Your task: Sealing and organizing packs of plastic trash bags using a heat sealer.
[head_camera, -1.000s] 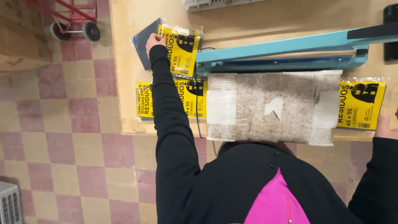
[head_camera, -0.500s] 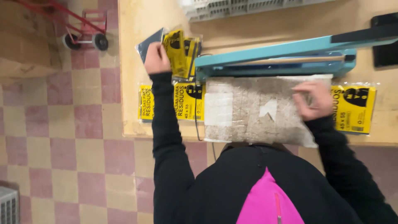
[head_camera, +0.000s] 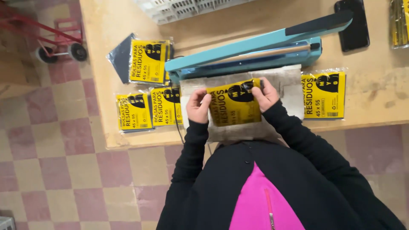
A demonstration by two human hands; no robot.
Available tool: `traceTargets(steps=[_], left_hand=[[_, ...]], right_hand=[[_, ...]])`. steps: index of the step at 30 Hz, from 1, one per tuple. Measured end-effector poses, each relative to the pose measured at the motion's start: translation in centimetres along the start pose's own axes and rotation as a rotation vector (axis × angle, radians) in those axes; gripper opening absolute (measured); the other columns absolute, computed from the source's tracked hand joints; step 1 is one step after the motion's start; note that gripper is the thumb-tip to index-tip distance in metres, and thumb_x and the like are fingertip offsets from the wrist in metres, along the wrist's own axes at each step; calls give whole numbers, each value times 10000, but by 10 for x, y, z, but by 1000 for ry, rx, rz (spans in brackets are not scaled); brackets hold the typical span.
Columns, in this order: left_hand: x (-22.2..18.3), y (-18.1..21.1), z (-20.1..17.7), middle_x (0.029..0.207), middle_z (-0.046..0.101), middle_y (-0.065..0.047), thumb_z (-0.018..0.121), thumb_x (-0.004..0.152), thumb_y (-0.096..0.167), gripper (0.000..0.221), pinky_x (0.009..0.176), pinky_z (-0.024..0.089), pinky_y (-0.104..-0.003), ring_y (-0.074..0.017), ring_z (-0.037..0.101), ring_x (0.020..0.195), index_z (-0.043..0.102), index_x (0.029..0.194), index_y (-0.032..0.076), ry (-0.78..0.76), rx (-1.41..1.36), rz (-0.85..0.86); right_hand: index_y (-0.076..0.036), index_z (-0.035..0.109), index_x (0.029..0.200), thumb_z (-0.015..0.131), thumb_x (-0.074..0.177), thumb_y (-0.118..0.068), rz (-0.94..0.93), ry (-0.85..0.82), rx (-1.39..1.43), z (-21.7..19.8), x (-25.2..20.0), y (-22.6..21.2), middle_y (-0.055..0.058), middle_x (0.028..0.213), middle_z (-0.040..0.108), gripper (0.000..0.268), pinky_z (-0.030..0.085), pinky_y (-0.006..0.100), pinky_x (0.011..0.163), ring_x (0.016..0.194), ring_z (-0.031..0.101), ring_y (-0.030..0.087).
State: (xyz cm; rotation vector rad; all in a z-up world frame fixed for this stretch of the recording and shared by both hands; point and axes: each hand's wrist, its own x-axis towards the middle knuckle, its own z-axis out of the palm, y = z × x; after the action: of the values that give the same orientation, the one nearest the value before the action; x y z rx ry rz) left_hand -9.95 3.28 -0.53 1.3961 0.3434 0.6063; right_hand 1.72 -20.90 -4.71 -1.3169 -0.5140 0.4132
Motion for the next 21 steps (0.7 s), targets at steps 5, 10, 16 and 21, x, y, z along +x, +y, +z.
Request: traceTargets(steps=[5,10,16,21], left_hand=[[14,-35,17,892,673,-6,709,967,84,80,744,513,-227,-75,611,817,711,1021,26,-47,307,-75],[47,-27,37,837,676,-57,728,946,163,86,696,528,-322,-195,650,748,716,969,81,-3,681,59],[68,-55,43,742,629,-52,777,880,245,229,649,499,-440,-301,619,722,600,895,100,140,943,89],[76,-68,43,690,582,-54,815,851,285,355,633,476,-462,-324,591,698,515,824,96,209,975,132]], right_hand=[[-24,598,1184,547,1100,-130,45,212,-123,-29,-3,14,-27,1056,626,145,473,223,896,979,552,51],[-32,686,1036,631,1030,-133,59,325,-413,-40,43,0,5,907,655,115,505,261,751,815,601,96],[-83,733,837,757,917,-234,25,345,-955,-38,85,-15,90,834,687,173,545,375,673,745,686,262],[-108,724,794,758,896,-291,46,369,-1105,-35,97,-13,95,808,686,213,546,411,672,736,683,301]])
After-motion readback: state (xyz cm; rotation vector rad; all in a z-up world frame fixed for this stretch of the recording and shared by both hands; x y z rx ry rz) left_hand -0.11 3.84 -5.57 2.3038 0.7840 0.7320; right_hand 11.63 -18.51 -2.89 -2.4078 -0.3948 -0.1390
